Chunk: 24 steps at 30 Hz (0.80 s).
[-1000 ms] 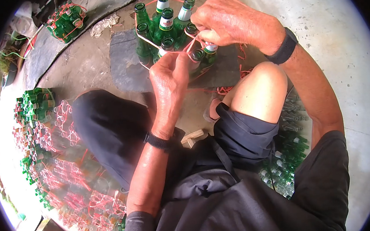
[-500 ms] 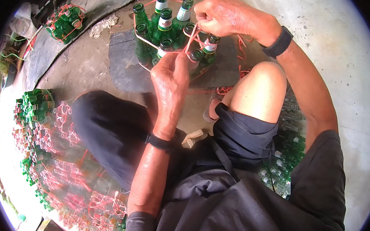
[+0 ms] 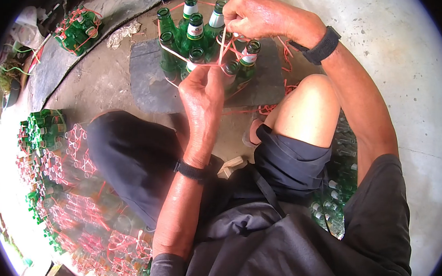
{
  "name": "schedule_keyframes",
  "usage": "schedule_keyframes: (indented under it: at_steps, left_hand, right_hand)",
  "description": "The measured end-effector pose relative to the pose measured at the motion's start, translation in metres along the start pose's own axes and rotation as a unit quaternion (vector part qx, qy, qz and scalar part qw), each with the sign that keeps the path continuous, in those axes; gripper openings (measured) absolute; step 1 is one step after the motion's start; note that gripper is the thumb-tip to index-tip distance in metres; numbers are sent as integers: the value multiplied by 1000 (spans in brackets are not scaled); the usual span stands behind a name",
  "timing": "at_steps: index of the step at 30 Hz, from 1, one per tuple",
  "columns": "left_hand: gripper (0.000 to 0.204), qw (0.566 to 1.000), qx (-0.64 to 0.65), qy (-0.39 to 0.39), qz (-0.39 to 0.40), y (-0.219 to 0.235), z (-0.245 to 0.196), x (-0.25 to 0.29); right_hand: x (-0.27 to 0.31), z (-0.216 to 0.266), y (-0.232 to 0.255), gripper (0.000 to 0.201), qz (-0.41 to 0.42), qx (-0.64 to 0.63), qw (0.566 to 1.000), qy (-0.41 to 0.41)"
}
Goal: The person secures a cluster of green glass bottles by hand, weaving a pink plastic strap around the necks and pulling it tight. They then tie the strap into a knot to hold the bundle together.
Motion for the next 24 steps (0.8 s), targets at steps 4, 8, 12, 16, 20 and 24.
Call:
schedule_keyframes:
  at_steps: [4, 8, 12, 16, 20, 24]
  left_hand:
    - [23, 1000, 8, -3, -2, -1, 0, 1]
    - [23, 1000, 19, 4, -2, -2, 1, -1]
    - [24, 1000, -24, 12, -3, -2, 0, 0]
    - [24, 1000, 13, 28, -4, -5, 4, 1]
    - [25, 999, 39, 15, -9, -5, 4, 2]
    - [24, 999, 45, 18, -1, -5, 2, 2]
  right_hand:
    - [-1, 7, 4, 17, 18, -13, 1000, 4]
    - [-3, 8, 3, 16, 68, -36, 997, -18]
    - [-8, -3, -6, 15, 74, -67, 995, -20]
    - [-16, -9, -8, 15, 54, -11, 997, 60]
    - [-18, -19, -14, 15, 97, -74, 993, 8]
    - [-23, -16, -12, 16, 129, -73, 988, 36]
Point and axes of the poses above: each hand's wrist, its own x-axis away from the middle knuckle, its own y-axis out of the back of the hand, z = x × y, the point moved 5 cm from there along -x, towards the middle knuckle, and after that the axes turned 10 degrees about x, right-handed, at the moved point
